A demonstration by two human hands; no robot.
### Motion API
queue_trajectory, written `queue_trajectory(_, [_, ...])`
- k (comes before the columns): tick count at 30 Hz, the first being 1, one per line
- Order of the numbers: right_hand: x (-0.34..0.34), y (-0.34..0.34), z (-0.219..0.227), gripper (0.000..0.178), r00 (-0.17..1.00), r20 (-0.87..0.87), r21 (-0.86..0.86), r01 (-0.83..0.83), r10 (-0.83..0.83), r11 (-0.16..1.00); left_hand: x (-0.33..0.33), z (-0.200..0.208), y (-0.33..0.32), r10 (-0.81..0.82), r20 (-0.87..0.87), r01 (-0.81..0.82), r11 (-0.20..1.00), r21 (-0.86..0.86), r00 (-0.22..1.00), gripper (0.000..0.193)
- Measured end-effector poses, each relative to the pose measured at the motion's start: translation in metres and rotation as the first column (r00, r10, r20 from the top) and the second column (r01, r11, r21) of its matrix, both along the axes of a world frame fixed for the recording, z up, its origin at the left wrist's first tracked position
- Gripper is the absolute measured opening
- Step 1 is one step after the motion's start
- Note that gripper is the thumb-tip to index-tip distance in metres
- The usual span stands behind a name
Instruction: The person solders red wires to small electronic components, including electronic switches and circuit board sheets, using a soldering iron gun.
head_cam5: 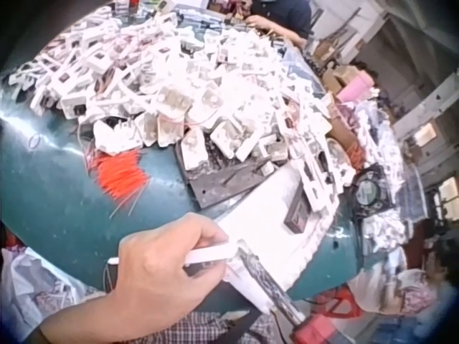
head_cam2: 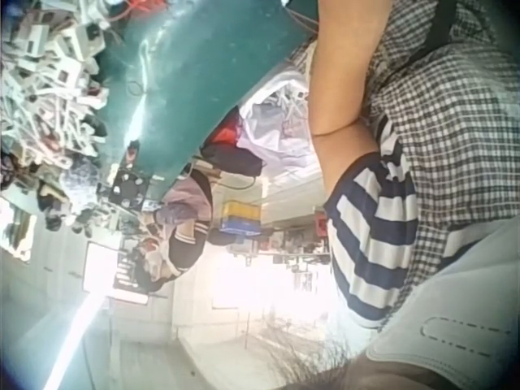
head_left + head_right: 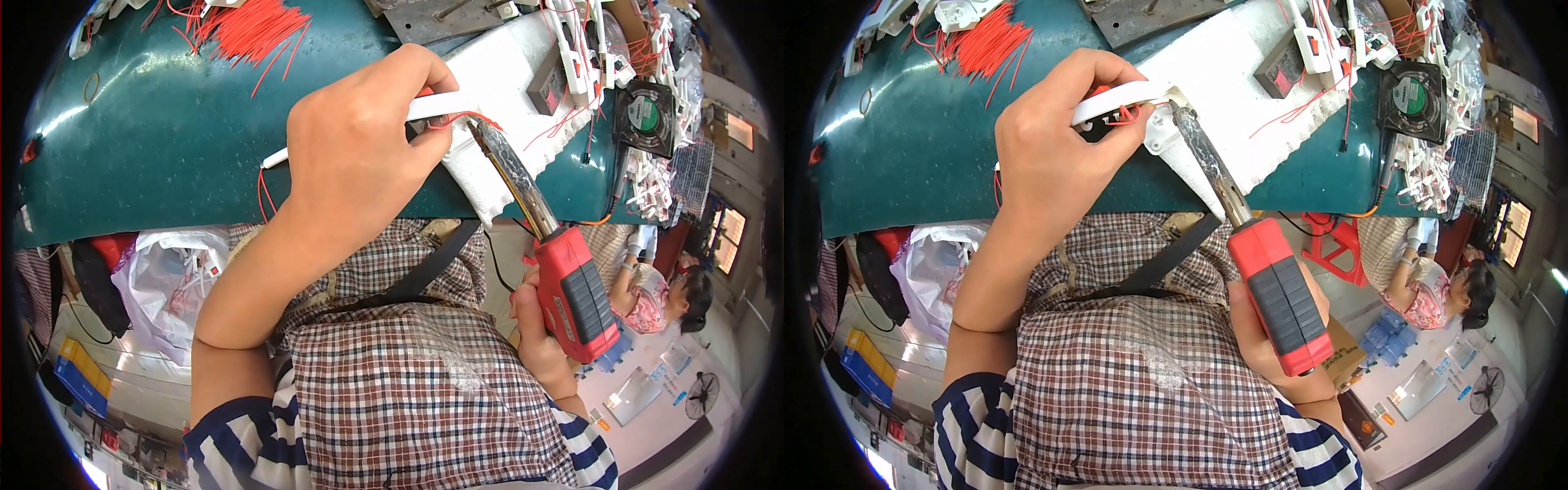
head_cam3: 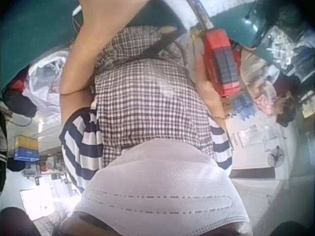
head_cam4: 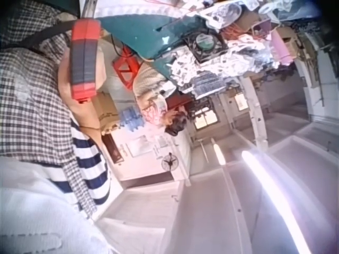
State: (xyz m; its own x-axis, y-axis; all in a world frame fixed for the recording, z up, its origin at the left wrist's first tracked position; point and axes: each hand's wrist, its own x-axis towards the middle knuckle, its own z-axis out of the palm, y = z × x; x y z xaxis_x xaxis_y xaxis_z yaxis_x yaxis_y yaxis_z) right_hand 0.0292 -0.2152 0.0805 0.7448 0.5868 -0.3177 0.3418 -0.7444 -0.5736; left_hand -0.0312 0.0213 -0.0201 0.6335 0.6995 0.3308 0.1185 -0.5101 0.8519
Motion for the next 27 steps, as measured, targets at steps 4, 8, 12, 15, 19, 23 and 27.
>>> queue_trajectory(4, [-0.002,0.003,0.009,0.023,0.999,0.036,-0.048,-0.02,0.022,0.999,0.001,0.002,0.003,-0.02,0.006,0.02,1.0,-0.018,1.0,0.017])
queue_trajectory(8, [0.001,0.013,0.009,0.024,0.998,0.006,-0.048,-0.058,0.058,0.997,-0.001,0.0,0.001,-0.016,-0.013,0.016,1.0,-0.018,1.0,0.016])
queue_trajectory(12, [0.003,-0.006,-0.001,0.024,0.983,0.076,-0.011,-0.164,0.164,0.986,-0.002,-0.002,-0.002,-0.014,-0.019,0.014,1.0,-0.01,1.0,0.017])
queue_trajectory(15, [0.0,-0.002,0.01,0.024,0.993,0.076,-0.066,-0.089,0.094,0.994,0.001,0.002,0.003,-0.024,0.007,0.024,0.999,-0.03,1.0,0.017])
queue_trajectory(19, [-0.001,0.0,0.003,0.024,0.99,0.081,0.016,-0.12,0.118,0.993,0.0,0.0,0.001,-0.015,0.015,0.015,1.0,-0.007,1.0,0.018])
queue_trajectory(23, [0.0,0.001,0.001,0.023,0.988,0.081,-0.005,-0.131,0.131,0.991,-0.001,-0.002,0.001,-0.015,-0.002,0.015,1.0,-0.001,1.0,0.018])
queue_trajectory(27, [-0.002,0.001,0.007,0.021,0.997,0.042,-0.084,-0.063,0.067,0.994,-0.001,-0.001,0.001,-0.017,-0.002,0.017,1.0,-0.009,1.0,0.017])
